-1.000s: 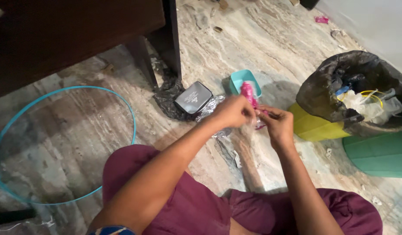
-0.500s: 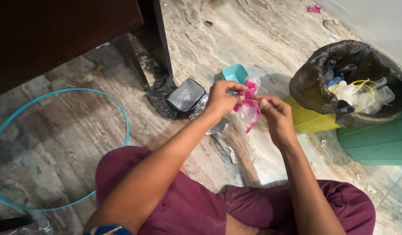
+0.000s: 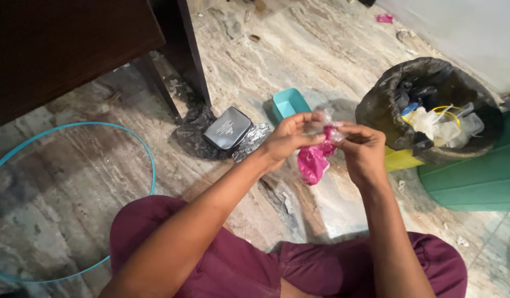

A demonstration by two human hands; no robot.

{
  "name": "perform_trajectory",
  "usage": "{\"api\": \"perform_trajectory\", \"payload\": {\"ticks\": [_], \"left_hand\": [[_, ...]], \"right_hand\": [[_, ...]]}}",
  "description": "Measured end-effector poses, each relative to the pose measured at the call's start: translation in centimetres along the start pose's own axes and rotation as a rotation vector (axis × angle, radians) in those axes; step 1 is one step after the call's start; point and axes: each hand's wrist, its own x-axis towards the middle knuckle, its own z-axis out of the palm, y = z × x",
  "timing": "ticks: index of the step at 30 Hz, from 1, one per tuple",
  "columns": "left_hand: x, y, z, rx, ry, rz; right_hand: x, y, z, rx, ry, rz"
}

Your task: The person sits on the floor and sorts through a pile of waste, including yellow cords, plastic bags, and a small container. They untangle the cords and place various items into a trash bin.

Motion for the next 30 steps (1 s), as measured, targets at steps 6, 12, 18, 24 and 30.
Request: {"api": "perform_trajectory", "payload": {"ticks": [6, 12, 18, 24, 30], "left_hand": [[0.2, -1.0, 0.7, 0.210, 0.044, 0.054], [0.9, -2.4, -1.4, 0.181, 0.201, 0.154], [1.7, -3.0, -1.8, 0.122, 0.207, 0.213], [1.1, -3.0, -0.8, 0.143, 0.217, 0.316], [-0.8, -0.4, 1.1, 0.526, 0.280, 0.508]], "right_hand": [[-0.4, 2.6, -0.2, 0.092, -0.015, -0.005], [-1.2, -0.1, 3.4, 0.190, -0.123, 0.053], [-1.8, -2.6, 7.0, -0.138, 0.058, 0.100], [-1.0, -3.4, 4.5, -0.243, 0.067, 0.305], [-0.8, -1.9, 2.8, 0.036, -0.006, 0.352]]}}
